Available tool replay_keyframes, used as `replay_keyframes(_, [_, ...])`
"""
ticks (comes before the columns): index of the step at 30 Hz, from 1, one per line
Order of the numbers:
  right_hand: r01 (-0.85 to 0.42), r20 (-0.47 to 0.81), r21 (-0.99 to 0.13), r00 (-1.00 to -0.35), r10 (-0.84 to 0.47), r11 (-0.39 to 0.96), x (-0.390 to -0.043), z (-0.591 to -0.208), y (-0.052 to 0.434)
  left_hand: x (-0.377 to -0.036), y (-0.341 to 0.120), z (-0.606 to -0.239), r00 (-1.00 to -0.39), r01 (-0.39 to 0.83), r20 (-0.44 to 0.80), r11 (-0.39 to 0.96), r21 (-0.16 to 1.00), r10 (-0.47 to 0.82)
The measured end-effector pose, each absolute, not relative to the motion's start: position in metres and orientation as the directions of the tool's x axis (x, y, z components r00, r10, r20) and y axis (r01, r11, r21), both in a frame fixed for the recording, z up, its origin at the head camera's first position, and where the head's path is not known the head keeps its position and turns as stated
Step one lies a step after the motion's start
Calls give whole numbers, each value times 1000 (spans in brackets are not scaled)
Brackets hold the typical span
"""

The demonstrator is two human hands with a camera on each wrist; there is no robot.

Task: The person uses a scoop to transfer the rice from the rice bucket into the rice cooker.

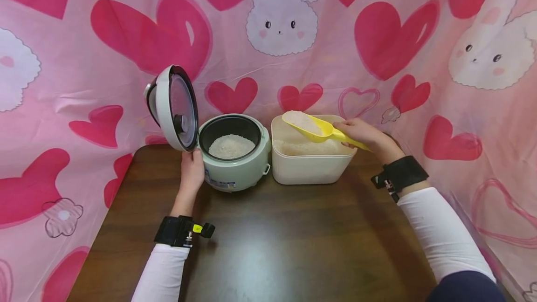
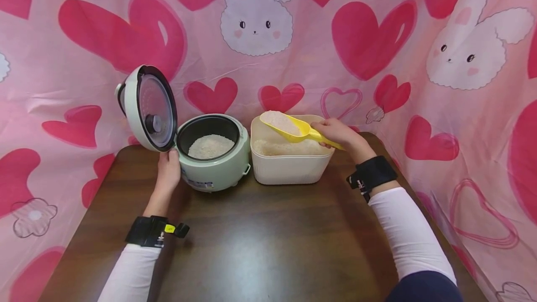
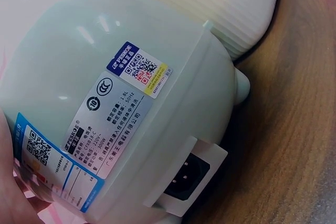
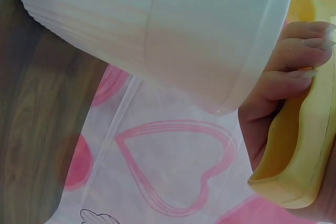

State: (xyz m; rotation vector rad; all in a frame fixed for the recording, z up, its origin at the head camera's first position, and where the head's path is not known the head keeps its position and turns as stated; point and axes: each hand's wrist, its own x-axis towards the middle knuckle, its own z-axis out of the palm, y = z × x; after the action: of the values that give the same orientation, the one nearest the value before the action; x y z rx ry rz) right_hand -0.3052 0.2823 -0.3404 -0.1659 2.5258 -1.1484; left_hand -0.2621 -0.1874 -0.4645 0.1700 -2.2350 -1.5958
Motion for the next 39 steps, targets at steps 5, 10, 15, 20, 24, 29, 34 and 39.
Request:
replay_keyframes(5, [29, -269, -751, -926, -266, 660, -303, -337, 277, -262, -188, -465, -918, 126, 242, 346, 930, -315])
replay_keyframes(10, [-13, -266, -727, -916, -299, 687, -304, -331, 266, -262, -188, -465, -919, 130, 246, 349, 928, -309])
replay_keyframes(15, [-71, -252, -714, -902, -350, 697, -306, -320, 245, -262, -189, -464, -918, 125, 242, 350, 928, -313])
replay_keyframes(20, [-123, -243, -722, -877, -416, 681, -308, -310, 219, -262, -189, -466, -916, 119, 240, 354, 928, -321])
replay_keyframes(24, [-163, -252, -688, -861, -443, 708, -312, -300, 196, -262, -188, -466, -918, 119, 239, 352, 928, -318])
replay_keyframes(29, [-177, -262, -607, -876, -405, 775, -316, -286, 170, -263, -189, -466, -922, 115, 232, 352, 929, -310])
replay_keyframes(34, [-224, -242, -538, -883, -403, 813, -318, -277, 151, -265, -190, -468, -922, 127, 239, 347, 929, -303])
replay_keyframes(39, [-258, -237, -486, -881, -410, 835, -316, -272, 136, -265, -191, -468, -919, 141, 252, 342, 929, -304])
